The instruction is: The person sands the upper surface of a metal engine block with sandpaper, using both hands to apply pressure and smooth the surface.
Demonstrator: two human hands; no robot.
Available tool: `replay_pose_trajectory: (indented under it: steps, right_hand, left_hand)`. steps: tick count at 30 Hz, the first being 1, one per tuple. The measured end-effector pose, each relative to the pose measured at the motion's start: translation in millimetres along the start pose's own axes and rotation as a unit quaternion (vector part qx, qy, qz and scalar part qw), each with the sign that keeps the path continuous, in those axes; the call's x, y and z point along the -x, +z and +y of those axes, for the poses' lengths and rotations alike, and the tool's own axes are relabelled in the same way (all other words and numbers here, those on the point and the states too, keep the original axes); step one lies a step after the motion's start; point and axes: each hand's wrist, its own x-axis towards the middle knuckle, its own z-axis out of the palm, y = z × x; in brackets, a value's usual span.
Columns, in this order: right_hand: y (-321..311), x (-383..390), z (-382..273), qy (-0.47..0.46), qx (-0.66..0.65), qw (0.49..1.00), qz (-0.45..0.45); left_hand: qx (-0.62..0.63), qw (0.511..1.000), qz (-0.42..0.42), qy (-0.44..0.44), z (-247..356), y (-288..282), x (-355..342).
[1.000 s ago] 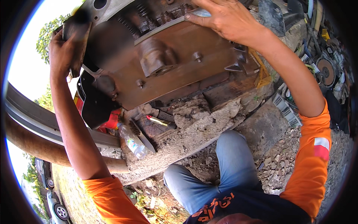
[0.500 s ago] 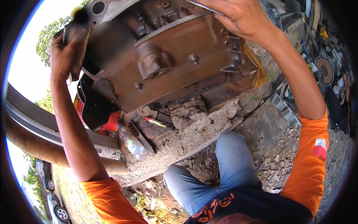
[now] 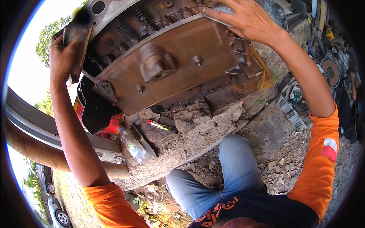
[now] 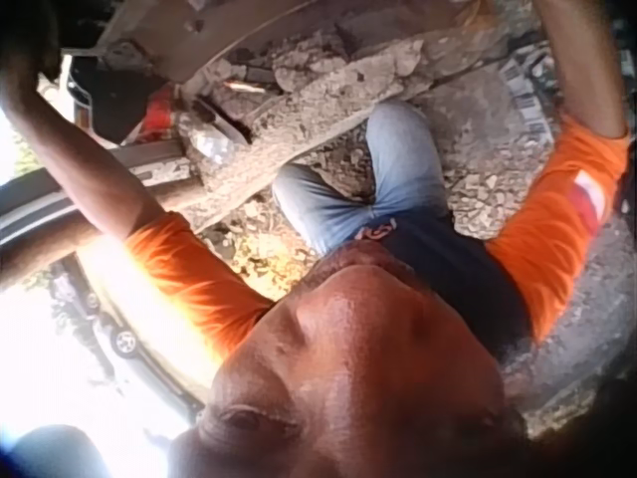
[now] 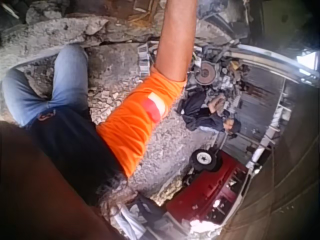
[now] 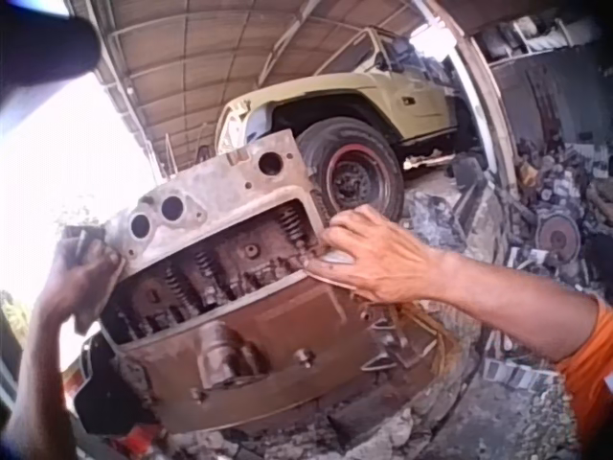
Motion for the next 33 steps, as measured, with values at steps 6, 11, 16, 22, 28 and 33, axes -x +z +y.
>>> replay_pose_trajectory:
  steps: [6, 11, 16, 22, 28, 33]
  right_hand:
    - [18, 5, 5, -0.020, -0.065, 0.996, 0.059]
    - [23, 6, -2, -0.001, -0.024, 0.997, 0.068]
    - [23, -5, -27, 0.038, -0.023, 0.992, 0.118]
    - [36, 1, -46, 0.138, -0.009, 0.977, 0.165]
    - [63, 4, -86, 0.314, 0.017, 0.935, 0.165]
    - [69, -10, -102, 0.371, 0.030, 0.902, 0.221]
  left_hand:
    - [-0.015, 1.000, 0.009, 0.002, -1, 2, 0]
    - [-0.013, 1.000, -0.002, 0.003, -4, 0, -3]
    - [0.015, 1.000, -0.009, -0.011, -5, 1, 2]
    - [-0.010, 1.000, 0.002, -0.011, -1, 3, 0]
    - [0.014, 0.999, -0.010, -0.031, -3, 1, -1]
    - [-0.002, 0.999, -0.015, -0.031, -3, -1, -1]
